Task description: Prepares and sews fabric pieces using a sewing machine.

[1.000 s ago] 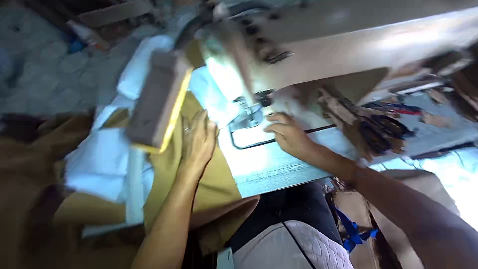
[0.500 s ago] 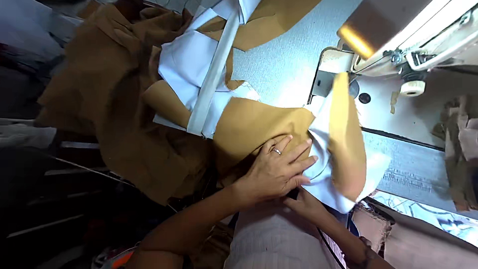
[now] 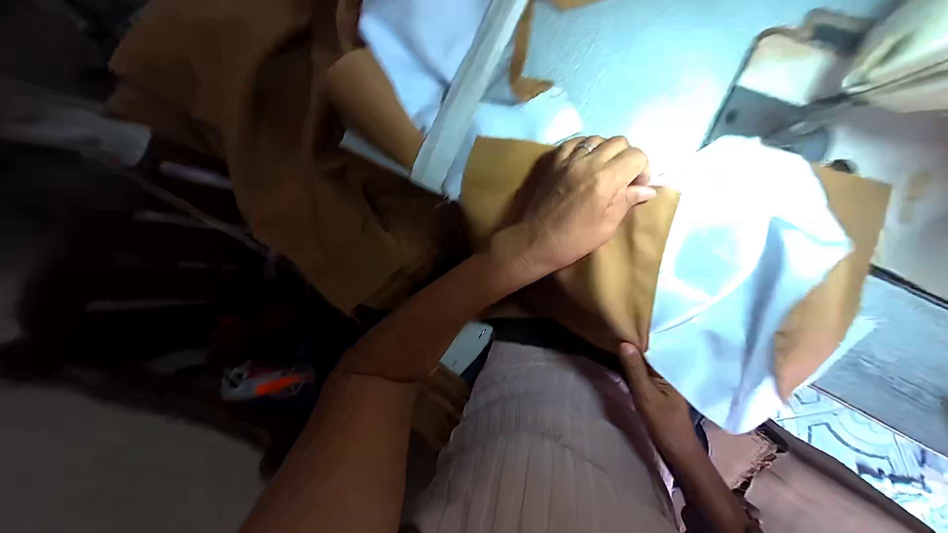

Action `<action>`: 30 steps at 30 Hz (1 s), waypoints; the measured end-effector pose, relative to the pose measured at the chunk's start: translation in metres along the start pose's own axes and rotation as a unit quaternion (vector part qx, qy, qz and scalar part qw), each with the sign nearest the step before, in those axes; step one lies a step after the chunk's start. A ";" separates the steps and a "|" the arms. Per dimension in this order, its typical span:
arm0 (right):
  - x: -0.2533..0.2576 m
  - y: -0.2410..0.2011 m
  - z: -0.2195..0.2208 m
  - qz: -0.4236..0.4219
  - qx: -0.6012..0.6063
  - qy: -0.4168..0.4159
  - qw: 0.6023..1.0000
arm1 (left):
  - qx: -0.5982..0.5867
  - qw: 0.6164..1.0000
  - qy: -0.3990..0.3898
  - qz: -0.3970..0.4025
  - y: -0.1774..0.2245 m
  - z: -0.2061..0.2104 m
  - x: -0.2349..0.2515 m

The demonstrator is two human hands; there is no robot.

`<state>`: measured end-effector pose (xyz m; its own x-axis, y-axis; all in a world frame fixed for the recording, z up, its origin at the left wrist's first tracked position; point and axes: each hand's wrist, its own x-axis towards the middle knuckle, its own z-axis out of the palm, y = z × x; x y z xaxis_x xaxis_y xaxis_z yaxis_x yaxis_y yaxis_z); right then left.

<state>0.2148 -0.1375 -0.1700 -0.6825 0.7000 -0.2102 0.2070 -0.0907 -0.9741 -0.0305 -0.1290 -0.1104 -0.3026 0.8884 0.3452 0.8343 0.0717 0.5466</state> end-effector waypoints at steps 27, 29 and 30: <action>0.046 0.017 0.043 -0.023 -0.051 -0.356 0.933 | -0.236 0.754 -0.041 -0.612 -0.019 -0.093 -0.249; 0.045 0.012 0.040 -0.015 -0.020 -0.321 0.947 | -0.249 0.770 -0.006 -0.587 -0.015 -0.093 -0.250; 0.046 0.009 0.039 -0.015 0.001 -0.302 0.953 | -0.256 0.788 0.016 -0.559 -0.012 -0.095 -0.249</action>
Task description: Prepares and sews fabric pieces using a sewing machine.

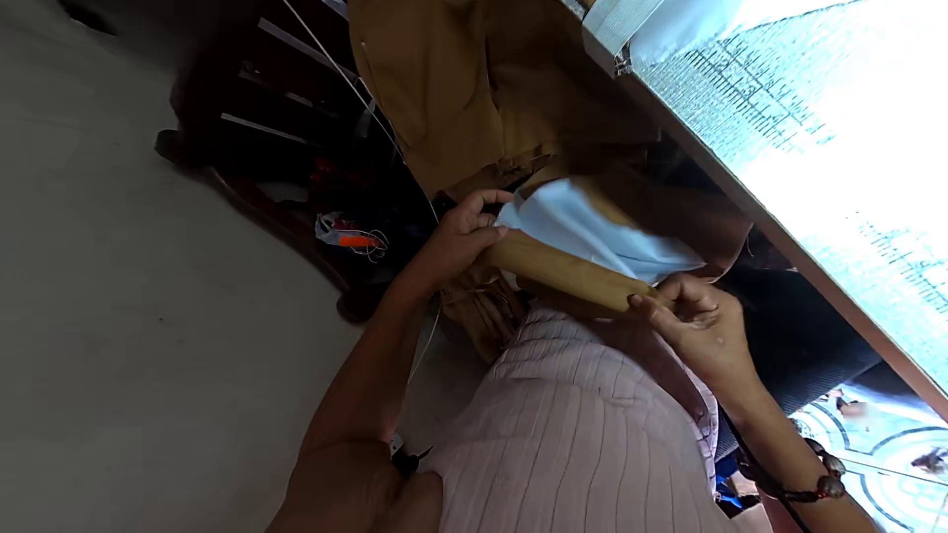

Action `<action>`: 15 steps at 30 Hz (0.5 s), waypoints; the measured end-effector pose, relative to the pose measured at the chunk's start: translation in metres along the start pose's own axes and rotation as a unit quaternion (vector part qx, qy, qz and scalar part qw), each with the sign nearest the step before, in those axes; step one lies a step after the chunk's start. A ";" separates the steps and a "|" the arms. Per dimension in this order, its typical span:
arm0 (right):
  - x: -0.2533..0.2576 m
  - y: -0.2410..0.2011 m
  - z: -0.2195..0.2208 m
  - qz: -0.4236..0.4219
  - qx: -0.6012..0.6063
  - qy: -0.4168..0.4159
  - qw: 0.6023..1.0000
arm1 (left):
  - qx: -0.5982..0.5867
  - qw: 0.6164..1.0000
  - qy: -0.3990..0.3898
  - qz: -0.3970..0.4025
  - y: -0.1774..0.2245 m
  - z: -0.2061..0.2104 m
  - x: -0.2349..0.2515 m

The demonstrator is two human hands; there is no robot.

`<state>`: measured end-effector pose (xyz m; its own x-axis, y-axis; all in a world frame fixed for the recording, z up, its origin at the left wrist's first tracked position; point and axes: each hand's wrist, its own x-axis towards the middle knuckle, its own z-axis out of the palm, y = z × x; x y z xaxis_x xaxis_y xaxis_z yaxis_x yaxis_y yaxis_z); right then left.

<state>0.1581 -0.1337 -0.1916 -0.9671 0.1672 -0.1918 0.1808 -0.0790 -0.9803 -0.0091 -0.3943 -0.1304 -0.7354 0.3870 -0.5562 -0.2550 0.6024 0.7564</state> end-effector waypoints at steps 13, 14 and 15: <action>0.024 -0.036 -0.016 -0.117 0.011 0.079 0.990 | 0.062 0.941 0.044 0.330 0.045 -0.020 -0.004; 0.025 -0.036 -0.016 -0.137 -0.016 0.086 0.987 | 0.086 0.936 0.059 0.336 0.047 -0.021 -0.004; 0.026 -0.035 -0.015 -0.162 -0.052 0.092 0.981 | 0.110 0.931 0.073 0.341 0.048 -0.021 -0.004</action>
<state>0.1290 -0.1119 -0.1626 -0.9298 0.3427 0.1344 -0.1037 0.1064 -0.9889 -0.0318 -0.3820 -0.0844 -0.7606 0.6425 0.0934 0.4263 0.3859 0.8181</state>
